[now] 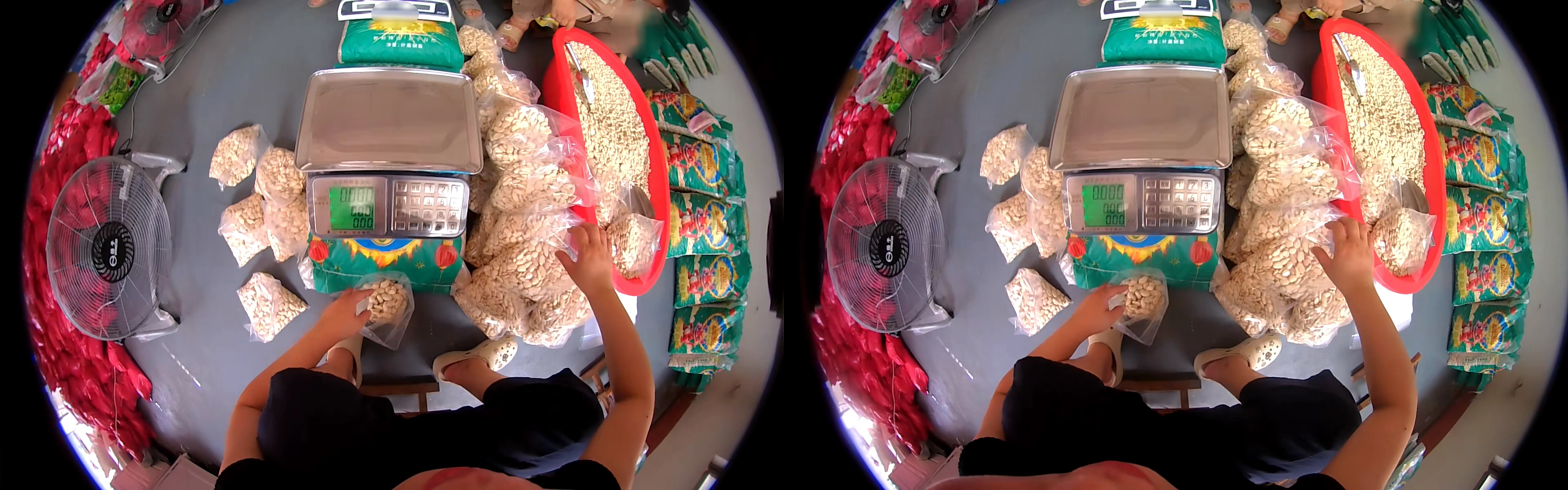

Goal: The person scoops grains from a red basin into clear plastic bags, places each bag on a digital scale to measure weight, and sets the filled bags aside. The process is repeated multiple times with consistent handling of the scoop, scale, and bags.

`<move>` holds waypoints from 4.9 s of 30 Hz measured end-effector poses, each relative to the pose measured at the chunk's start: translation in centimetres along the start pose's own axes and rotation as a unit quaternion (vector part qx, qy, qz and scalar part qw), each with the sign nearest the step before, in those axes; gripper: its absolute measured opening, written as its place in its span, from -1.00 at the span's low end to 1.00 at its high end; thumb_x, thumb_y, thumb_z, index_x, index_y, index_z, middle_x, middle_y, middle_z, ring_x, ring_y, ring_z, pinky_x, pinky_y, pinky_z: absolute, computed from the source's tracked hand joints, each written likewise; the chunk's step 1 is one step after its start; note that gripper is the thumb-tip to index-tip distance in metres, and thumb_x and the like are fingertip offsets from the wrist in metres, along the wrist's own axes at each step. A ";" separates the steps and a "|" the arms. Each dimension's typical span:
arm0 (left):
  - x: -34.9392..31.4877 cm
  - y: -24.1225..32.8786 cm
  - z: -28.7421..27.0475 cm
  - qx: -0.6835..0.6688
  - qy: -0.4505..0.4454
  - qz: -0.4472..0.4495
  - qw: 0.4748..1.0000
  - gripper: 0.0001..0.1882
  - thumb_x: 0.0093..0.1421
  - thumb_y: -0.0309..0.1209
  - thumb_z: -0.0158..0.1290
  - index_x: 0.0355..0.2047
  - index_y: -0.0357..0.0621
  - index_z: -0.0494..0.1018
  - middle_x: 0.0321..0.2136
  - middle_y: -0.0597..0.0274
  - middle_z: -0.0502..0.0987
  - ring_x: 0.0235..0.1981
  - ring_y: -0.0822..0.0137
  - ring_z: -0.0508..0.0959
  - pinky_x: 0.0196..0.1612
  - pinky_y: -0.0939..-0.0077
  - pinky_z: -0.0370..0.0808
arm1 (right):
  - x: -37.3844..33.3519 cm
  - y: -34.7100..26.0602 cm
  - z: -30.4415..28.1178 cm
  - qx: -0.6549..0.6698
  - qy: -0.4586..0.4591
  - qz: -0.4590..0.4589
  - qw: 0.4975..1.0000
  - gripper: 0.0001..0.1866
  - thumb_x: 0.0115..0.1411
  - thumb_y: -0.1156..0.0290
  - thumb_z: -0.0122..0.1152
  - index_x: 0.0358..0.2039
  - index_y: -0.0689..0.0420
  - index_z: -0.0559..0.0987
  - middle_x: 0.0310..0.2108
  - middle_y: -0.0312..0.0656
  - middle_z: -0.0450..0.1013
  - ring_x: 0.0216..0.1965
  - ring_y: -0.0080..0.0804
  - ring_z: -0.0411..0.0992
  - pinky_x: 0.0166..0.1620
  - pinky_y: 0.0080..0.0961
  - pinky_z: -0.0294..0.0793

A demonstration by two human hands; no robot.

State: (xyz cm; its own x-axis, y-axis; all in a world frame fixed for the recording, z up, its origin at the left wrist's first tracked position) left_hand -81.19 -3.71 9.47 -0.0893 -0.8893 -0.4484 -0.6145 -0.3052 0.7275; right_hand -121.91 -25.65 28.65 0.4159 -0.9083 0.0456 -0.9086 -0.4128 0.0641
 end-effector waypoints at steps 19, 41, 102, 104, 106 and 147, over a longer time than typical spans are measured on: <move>2.3 2.0 1.1 0.059 -0.036 -0.002 0.998 -0.48 0.09 -0.36 0.11 0.10 -0.12 0.40 0.05 -0.12 0.42 0.08 -0.10 0.42 0.12 0.23 0.38 | -4.2 0.1 3.1 0.118 -0.091 -0.011 0.989 -0.50 0.05 0.32 0.26 0.05 -0.04 0.42 -0.38 -0.21 0.49 -0.42 -0.23 0.52 -0.41 -0.31 0.50; 2.0 3.6 1.3 0.065 -0.026 0.015 0.997 -0.52 0.10 -0.35 0.11 0.06 -0.16 0.43 -0.01 -0.04 0.45 0.00 -0.08 0.47 0.02 0.24 0.43 | -3.8 5.6 0.9 0.035 0.040 0.136 0.989 -0.56 -0.15 -0.07 0.45 -0.35 -0.04 0.67 -0.01 -0.14 0.43 0.12 -0.11 0.27 0.11 -0.05 0.28; -3.0 -0.5 -5.1 -0.137 0.118 0.075 0.981 -0.70 0.14 -0.44 0.08 -0.14 0.21 0.61 -0.27 0.14 0.52 -0.31 0.10 0.56 -0.22 0.31 0.51 | 6.0 -29.4 2.7 0.010 -0.363 -0.180 0.914 -0.26 0.19 0.37 0.02 0.37 -0.21 0.04 -0.49 -0.03 0.55 -0.43 -0.03 0.54 -0.36 -0.18 0.50; -3.1 0.0 -5.4 -0.141 0.122 0.080 0.979 -0.72 0.13 -0.45 0.10 -0.16 0.20 0.62 -0.28 0.15 0.51 -0.36 0.12 0.55 -0.26 0.32 0.50 | 7.5 -28.6 3.9 0.027 -0.391 -0.132 0.910 -0.18 0.11 0.44 0.05 0.38 -0.25 0.04 -0.42 -0.01 0.56 -0.39 -0.05 0.54 -0.30 -0.20 0.51; -3.0 -0.2 -5.2 -0.117 0.125 0.087 0.981 -0.73 0.15 -0.43 0.09 -0.17 0.21 0.62 -0.25 0.18 0.52 -0.36 0.12 0.56 -0.28 0.31 0.52 | 8.9 -27.7 4.4 0.052 -0.385 -0.099 0.916 -0.06 0.02 0.47 0.18 0.39 -0.31 0.01 -0.41 -0.03 0.56 -0.40 -0.11 0.55 -0.33 -0.22 0.52; -1.6 1.0 -5.0 -0.077 0.143 0.047 0.986 -0.54 0.13 -0.36 0.11 0.09 0.01 0.42 -0.32 0.14 0.50 -0.45 0.18 0.51 -0.33 0.34 0.47 | 13.6 -21.6 -9.9 0.490 0.114 -0.083 0.860 -0.77 0.16 0.50 0.23 -0.14 0.14 0.51 -0.36 -0.22 0.48 -0.32 -0.47 0.47 -0.19 -0.54 0.47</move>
State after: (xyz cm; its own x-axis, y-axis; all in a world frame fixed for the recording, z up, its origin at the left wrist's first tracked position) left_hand -77.74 -4.27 13.54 0.0974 -0.9690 -0.2272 -0.4856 -0.2455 0.8390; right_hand -96.29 -28.38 37.72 0.4380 -0.8408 0.3183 -0.3866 -0.4958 -0.7777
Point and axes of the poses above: each hand's wrist, its own x-axis towards the middle knuckle, its own z-axis out of the palm, y = z × x, the point moved 7 cm from there along x, towards the middle knuckle
